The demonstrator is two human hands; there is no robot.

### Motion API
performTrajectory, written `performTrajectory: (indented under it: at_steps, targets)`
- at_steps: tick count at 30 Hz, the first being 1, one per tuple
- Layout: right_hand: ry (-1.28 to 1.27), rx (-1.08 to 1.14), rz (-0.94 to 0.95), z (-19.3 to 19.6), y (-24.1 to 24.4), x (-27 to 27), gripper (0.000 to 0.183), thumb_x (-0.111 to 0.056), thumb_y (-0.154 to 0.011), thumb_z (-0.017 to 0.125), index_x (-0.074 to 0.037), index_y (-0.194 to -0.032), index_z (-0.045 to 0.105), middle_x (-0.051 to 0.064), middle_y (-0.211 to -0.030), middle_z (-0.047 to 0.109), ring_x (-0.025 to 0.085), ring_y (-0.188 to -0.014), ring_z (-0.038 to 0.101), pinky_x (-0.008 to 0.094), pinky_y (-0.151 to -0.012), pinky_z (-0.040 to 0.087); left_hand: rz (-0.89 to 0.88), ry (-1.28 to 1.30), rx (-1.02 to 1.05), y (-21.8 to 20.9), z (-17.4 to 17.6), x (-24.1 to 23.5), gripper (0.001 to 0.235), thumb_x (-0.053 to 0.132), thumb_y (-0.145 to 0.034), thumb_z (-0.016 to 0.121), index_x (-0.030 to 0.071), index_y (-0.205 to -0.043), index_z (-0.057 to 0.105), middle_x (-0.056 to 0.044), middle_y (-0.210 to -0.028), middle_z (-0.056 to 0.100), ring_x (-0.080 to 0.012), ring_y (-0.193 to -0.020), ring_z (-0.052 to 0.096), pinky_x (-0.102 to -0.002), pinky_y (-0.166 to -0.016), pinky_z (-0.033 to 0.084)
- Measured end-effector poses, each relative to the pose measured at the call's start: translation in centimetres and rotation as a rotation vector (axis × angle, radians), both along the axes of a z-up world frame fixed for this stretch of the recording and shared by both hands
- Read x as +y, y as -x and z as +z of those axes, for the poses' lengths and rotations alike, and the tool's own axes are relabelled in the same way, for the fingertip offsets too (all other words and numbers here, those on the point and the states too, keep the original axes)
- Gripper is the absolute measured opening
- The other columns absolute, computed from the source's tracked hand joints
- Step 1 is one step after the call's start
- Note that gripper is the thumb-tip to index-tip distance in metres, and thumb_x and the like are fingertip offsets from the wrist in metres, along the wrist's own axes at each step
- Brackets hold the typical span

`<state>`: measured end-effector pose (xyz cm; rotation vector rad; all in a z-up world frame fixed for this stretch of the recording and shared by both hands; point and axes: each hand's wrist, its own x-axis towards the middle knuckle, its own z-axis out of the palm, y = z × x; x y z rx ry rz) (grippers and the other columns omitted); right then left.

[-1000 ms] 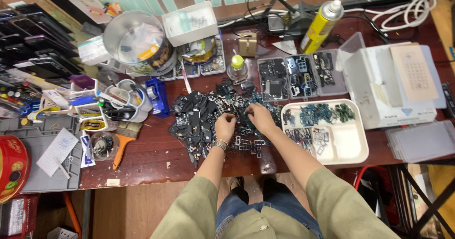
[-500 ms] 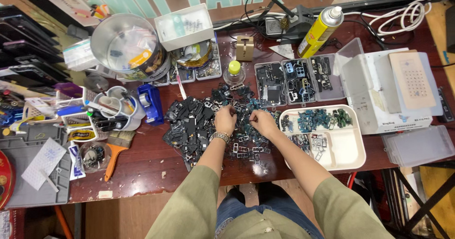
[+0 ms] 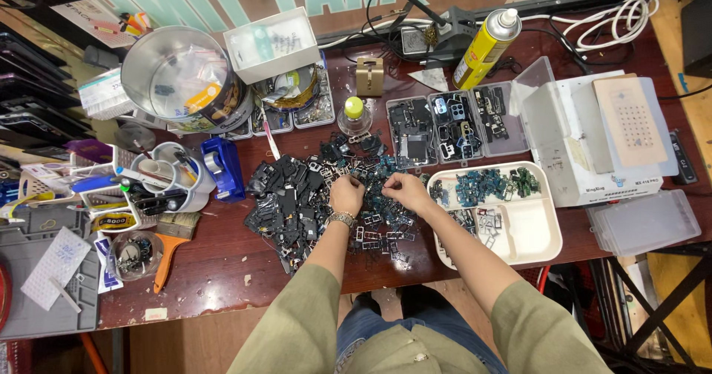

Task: The person sorts small electronic components from a large pile on a workbench into a compartmentalized tray. They pick up individual pieces, separate them, and place them into specific sections of the tray.

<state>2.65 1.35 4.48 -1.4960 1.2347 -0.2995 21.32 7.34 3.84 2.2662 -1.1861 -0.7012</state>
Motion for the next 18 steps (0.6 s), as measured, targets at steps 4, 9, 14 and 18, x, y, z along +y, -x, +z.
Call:
performTrajectory:
  at_steps: [4, 9, 14, 18]
  targets:
    - [-0.23, -0.184, -0.113, 0.7, -0.5, -0.2, 0.016, -0.014, -0.091, 0.075, -0.002, -0.1, 0.07, 0.008, -0.094, 0.073, 0.015, -0.081, 0.071, 0.03, -0.075, 0.06, 0.032, -0.063, 0.037, 0.1, 0.8, 0.5, 0.023, 0.028, -0.079, 0.081, 0.007, -0.087, 0.074, -0.013, -0.088, 0.076, -0.0318, -0.088, 0.073, -0.045, -0.081, 0.057]
    - [-0.257, -0.179, -0.125, 1.3, -0.3, -0.6, 0.018, -0.013, -0.092, 0.072, -0.003, -0.106, 0.067, 0.008, -0.095, 0.073, 0.016, -0.083, 0.072, 0.03, -0.076, 0.061, -0.05, -0.038, -0.096, 0.8, 1.2, 0.2, 0.022, 0.023, -0.075, 0.083, 0.006, -0.087, 0.075, -0.016, -0.092, 0.074, -0.0348, -0.089, 0.072, -0.046, -0.081, 0.057]
    - [-0.248, -0.224, -0.131, 1.1, 0.4, -0.4, 0.016, -0.013, -0.093, 0.072, -0.002, -0.103, 0.067, 0.007, -0.095, 0.073, 0.015, -0.082, 0.071, 0.03, -0.076, 0.061, -0.003, -0.137, -0.051, 0.6, 1.8, 0.5, 0.015, 0.02, -0.081, 0.079, 0.009, -0.09, 0.078, -0.015, -0.098, 0.075, -0.0333, -0.094, 0.072, -0.044, -0.085, 0.057]
    - [-0.285, -0.273, -0.15, 1.1, 0.7, 0.4, 0.014, -0.013, -0.092, 0.073, -0.003, -0.1, 0.069, 0.007, -0.093, 0.072, 0.014, -0.082, 0.07, 0.03, -0.075, 0.06, 0.0, -0.054, -0.048, 0.4, 2.9, 1.3, 0.023, 0.023, -0.081, 0.08, 0.006, -0.094, 0.073, -0.014, -0.097, 0.075, -0.0332, -0.095, 0.071, -0.045, -0.084, 0.056]
